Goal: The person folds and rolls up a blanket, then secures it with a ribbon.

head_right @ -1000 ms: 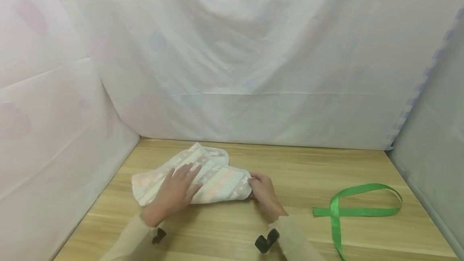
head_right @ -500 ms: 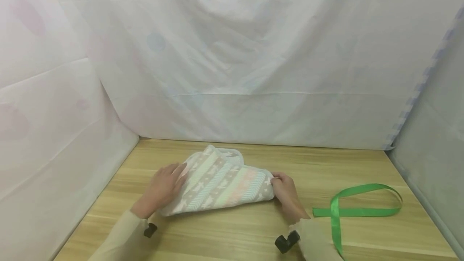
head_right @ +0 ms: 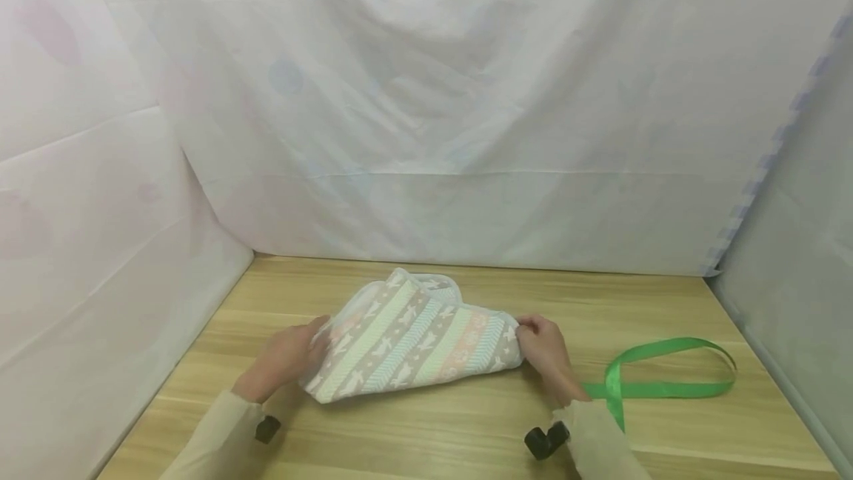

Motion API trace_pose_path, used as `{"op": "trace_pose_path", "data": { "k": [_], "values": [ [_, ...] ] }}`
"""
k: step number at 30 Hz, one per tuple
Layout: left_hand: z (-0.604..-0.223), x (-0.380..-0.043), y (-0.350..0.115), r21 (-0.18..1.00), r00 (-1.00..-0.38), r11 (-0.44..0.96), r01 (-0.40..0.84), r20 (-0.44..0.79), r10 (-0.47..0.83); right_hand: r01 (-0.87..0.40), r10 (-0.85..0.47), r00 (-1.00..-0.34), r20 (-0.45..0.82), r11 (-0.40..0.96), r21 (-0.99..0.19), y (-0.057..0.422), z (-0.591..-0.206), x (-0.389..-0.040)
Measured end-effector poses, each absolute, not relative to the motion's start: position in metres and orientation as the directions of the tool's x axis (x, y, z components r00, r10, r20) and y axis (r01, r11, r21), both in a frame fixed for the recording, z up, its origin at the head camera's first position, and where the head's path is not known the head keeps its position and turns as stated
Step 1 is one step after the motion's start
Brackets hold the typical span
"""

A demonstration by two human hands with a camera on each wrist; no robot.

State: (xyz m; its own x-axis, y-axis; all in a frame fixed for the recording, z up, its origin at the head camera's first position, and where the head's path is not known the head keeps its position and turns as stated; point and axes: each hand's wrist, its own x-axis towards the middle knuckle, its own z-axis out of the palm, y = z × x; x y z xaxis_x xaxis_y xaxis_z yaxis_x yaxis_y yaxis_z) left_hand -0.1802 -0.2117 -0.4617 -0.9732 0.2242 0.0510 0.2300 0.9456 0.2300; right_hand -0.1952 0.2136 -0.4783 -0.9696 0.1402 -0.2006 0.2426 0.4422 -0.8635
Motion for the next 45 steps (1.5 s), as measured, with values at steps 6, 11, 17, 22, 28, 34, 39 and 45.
{"op": "trace_pose_path", "data": {
  "k": [6,11,17,22,28,34,39,45],
  "values": [
    [-0.463,-0.183,-0.215,0.264,-0.972,0.935,0.235,0.079,0.222,0.187,0.101,-0.982,-0.158,0.544,-0.818,0.212,-0.472,-0.207],
    [-0.464,-0.186,-0.218,0.408,-0.98,0.891,0.198,0.079,0.182,0.193,0.035,-0.977,-0.209,0.547,-0.814,0.208,-0.467,-0.216],
    [-0.466,-0.189,-0.222,0.537,-0.985,0.826,0.17,0.106,0.134,0.258,0.004,-0.956,-0.293,0.488,-0.834,0.211,-0.471,-0.219],
    [-0.465,-0.19,-0.227,0.591,-0.984,0.787,0.176,0.132,0.121,0.232,-0.026,-0.962,-0.271,0.442,-0.866,0.212,-0.477,-0.22],
    [-0.462,-0.192,-0.231,0.684,-0.99,0.716,0.136,0.119,0.074,0.146,-0.031,-0.983,-0.182,0.475,-0.868,0.213,-0.477,-0.218],
    [-0.459,-0.193,-0.234,0.728,-0.992,0.676,0.117,0.122,0.041,0.101,-0.013,-0.992,-0.122,0.482,-0.87,0.22,-0.471,-0.213],
    [-0.459,-0.193,-0.235,0.733,-0.992,0.67,0.119,0.117,0.049,0.032,-0.019,-0.999,-0.046,0.461,-0.887,0.231,-0.47,-0.207],
    [-0.464,-0.195,-0.235,0.711,-0.996,0.698,0.085,0.073,0.047,0.032,-0.059,-0.996,-0.064,0.429,-0.903,0.238,-0.475,-0.202]
  ]
}}
